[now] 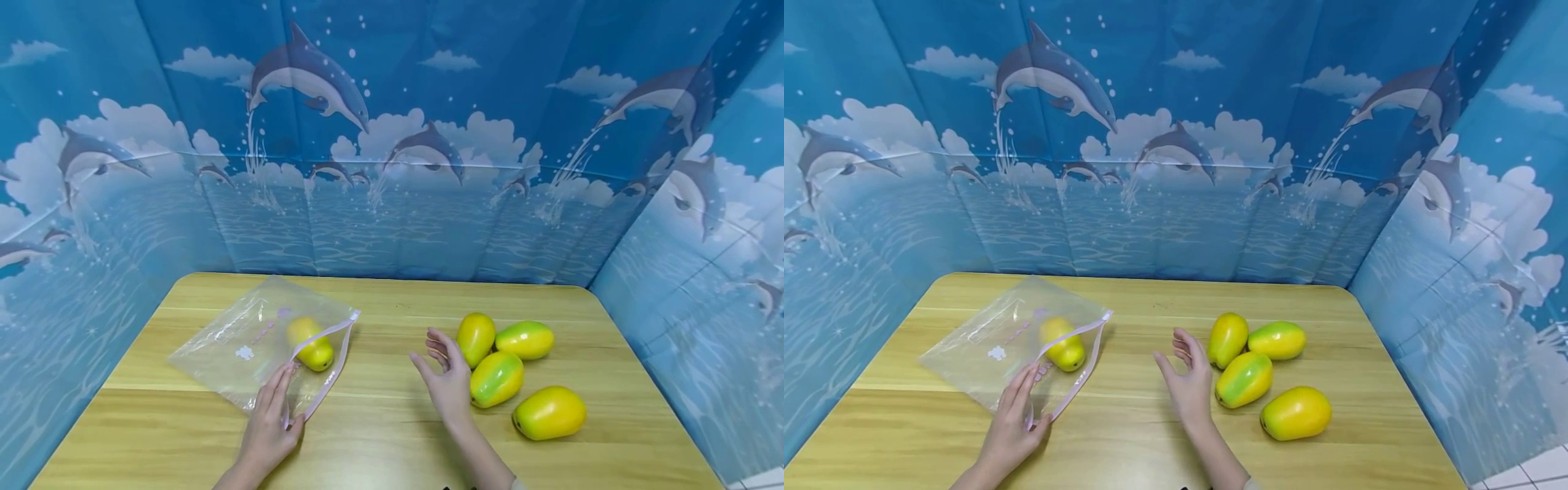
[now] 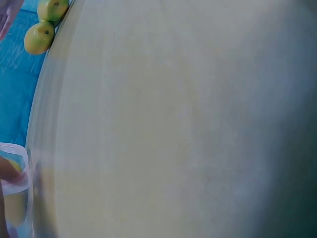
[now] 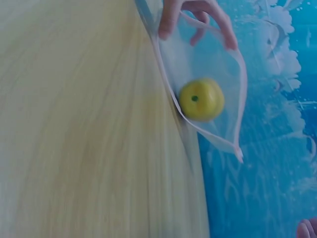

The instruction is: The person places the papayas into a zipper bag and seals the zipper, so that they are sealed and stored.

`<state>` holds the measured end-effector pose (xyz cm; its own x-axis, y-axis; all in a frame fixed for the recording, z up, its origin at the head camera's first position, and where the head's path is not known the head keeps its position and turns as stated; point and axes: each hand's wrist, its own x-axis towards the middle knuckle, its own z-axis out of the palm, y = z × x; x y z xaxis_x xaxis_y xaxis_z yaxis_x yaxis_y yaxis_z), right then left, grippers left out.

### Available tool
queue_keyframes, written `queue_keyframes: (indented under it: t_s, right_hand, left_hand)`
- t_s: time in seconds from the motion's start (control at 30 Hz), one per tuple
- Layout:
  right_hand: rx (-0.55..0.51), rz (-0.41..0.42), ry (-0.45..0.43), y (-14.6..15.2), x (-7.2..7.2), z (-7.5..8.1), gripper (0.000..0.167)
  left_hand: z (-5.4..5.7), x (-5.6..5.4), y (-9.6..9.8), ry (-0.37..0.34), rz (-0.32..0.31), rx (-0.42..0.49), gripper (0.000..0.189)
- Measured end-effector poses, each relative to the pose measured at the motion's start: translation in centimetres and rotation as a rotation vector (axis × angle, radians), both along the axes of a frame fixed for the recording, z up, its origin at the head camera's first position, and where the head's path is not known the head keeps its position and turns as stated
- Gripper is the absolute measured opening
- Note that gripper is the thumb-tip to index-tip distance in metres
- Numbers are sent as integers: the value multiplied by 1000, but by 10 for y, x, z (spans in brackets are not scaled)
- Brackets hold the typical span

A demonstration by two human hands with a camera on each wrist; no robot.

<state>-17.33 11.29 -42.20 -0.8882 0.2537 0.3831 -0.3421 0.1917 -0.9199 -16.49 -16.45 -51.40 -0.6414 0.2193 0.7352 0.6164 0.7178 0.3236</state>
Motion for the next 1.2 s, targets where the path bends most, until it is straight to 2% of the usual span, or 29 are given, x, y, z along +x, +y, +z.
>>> queue_keyframes:
  t_s: [0.2, 0.37, 0.57, 0.73, 0.97, 1.07, 1.2]
  right_hand:
    - [6, -65, 63, 29, 2, -18, 49]
    - [36, -140, 99, 44, 13, -17, 48]
    - [37, -246, 64, 67, 24, -19, 48]
    - [82, -331, 60, 87, 31, -24, 48]
    - [75, -408, 52, 109, 40, -29, 50]
    - [79, -436, 68, 128, 37, -53, 53]
    - [151, -483, 54, 153, 34, -83, 57]
  left_hand:
    - [0, 0, 0, -5, 2, 0, 100]
    - [-1, -1, 0, -7, 5, -6, 101]
    - [-2, -1, 0, -13, -1, -3, 102]
    - [-1, -1, -1, -6, 0, 1, 101]
    - [-1, -1, -1, -8, -1, 0, 100]
    - [-2, -1, -2, -17, -2, 6, 100]
    - [-2, 0, -2, -19, -4, 10, 100]
